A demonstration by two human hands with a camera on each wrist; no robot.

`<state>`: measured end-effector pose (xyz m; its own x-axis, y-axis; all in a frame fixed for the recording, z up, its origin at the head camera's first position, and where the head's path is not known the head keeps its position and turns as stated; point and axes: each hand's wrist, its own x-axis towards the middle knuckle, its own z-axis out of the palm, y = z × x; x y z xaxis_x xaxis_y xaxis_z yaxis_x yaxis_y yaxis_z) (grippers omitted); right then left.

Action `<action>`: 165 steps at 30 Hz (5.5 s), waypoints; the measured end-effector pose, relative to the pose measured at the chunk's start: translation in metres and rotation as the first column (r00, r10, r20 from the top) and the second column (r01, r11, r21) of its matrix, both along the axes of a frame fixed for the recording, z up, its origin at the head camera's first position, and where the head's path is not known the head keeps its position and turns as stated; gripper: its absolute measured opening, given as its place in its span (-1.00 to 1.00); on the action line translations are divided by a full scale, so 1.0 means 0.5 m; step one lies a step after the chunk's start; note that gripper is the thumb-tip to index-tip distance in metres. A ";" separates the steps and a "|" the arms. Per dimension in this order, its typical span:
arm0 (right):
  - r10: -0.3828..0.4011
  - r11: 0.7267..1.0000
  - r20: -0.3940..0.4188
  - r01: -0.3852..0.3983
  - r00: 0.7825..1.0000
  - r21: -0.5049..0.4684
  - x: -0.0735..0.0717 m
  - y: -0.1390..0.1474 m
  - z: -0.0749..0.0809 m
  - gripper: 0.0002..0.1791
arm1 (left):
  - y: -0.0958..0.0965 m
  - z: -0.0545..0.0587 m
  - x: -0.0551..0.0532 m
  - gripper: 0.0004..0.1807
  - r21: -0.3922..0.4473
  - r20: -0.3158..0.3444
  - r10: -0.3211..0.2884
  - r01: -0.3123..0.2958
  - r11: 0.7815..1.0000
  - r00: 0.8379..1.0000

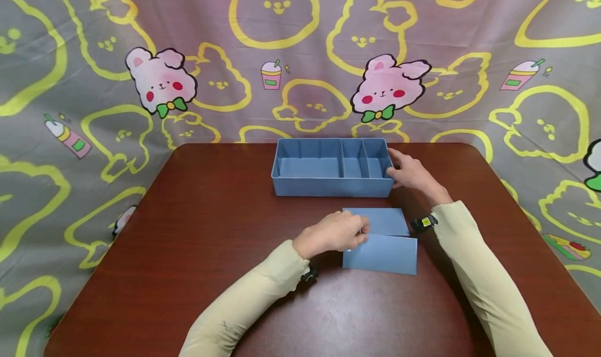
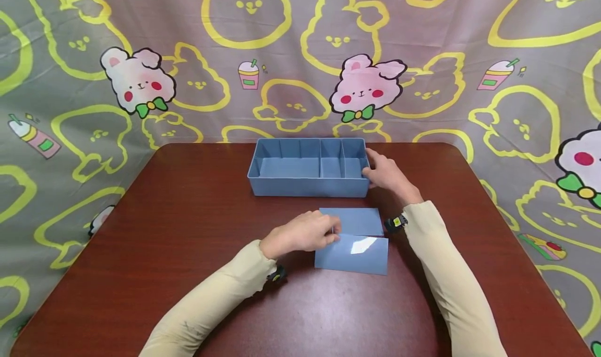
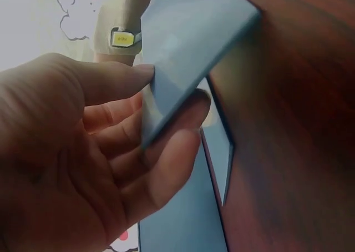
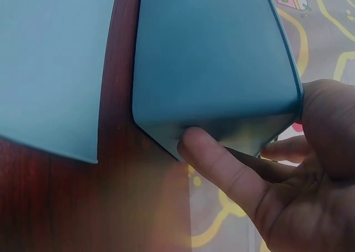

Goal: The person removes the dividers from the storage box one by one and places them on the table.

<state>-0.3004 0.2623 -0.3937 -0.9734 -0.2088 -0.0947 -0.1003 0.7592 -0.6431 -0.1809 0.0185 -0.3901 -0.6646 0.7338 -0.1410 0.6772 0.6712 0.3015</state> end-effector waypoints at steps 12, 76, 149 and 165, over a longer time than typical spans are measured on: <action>0.010 1.000 -0.002 -0.010 1.000 -0.014 0.004 0.004 -0.003 -0.21 | 0.011 -0.016 0.004 -0.88 -0.053 0.037 0.008 -0.006 0.999 0.999; 0.001 1.000 0.011 -0.001 1.000 -0.002 -0.001 -0.001 -0.004 -0.22 | -0.044 0.081 -0.068 -0.80 0.212 -0.045 0.148 -0.135 0.968 0.988; 0.011 1.000 0.016 -0.011 1.000 -0.013 -0.003 0.001 0.001 -0.22 | -0.015 0.034 -0.224 -0.71 0.421 -0.127 0.477 -0.388 0.820 0.870; 0.014 1.000 0.004 -0.014 1.000 -0.014 0.001 0.000 0.001 -0.23 | 0.006 0.003 -0.231 -0.62 0.404 -0.026 0.513 -0.460 0.790 0.858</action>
